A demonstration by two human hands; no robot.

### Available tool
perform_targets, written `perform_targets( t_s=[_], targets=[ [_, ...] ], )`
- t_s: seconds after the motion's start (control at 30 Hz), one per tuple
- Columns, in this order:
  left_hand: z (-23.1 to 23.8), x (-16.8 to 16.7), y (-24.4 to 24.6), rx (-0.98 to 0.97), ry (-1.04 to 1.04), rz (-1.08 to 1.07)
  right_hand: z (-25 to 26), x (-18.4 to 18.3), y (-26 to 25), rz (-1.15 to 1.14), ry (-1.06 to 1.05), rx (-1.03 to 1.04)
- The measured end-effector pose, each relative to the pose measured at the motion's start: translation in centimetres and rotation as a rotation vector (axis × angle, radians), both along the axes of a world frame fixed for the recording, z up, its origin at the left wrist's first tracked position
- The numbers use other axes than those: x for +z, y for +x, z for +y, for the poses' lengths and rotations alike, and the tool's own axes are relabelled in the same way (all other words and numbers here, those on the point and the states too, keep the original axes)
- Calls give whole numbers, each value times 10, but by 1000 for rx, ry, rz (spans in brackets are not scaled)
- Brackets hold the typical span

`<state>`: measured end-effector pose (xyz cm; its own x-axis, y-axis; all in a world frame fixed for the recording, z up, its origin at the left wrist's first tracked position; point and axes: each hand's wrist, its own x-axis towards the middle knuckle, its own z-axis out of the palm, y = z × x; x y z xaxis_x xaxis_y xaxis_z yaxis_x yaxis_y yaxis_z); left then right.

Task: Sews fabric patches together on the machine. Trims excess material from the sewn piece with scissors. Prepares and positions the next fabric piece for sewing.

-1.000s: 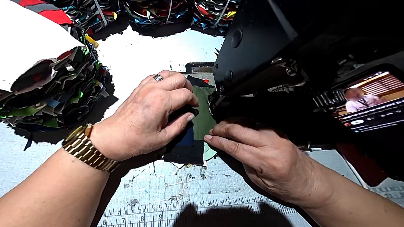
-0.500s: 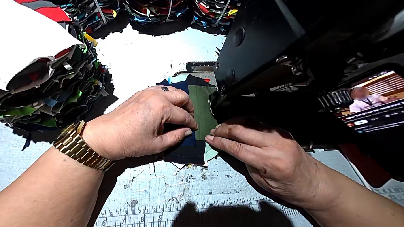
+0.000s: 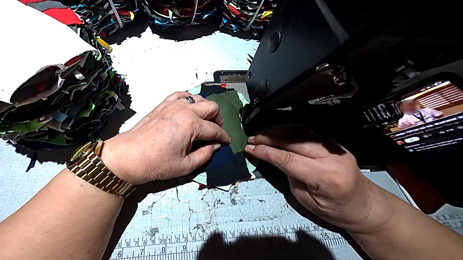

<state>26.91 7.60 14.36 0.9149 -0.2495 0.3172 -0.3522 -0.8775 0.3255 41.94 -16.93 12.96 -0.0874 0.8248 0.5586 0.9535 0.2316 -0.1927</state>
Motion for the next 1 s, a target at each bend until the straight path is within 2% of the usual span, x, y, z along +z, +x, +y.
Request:
perform_targets(
  t_s=[0.23,1.0],
  targets=[
    [0,0,1,4,0,-2,8,-5,-11,-43,-82,113],
    [-10,-1,4,75,71,-42,2,-3,4,-34,-52,-33]
  ],
)
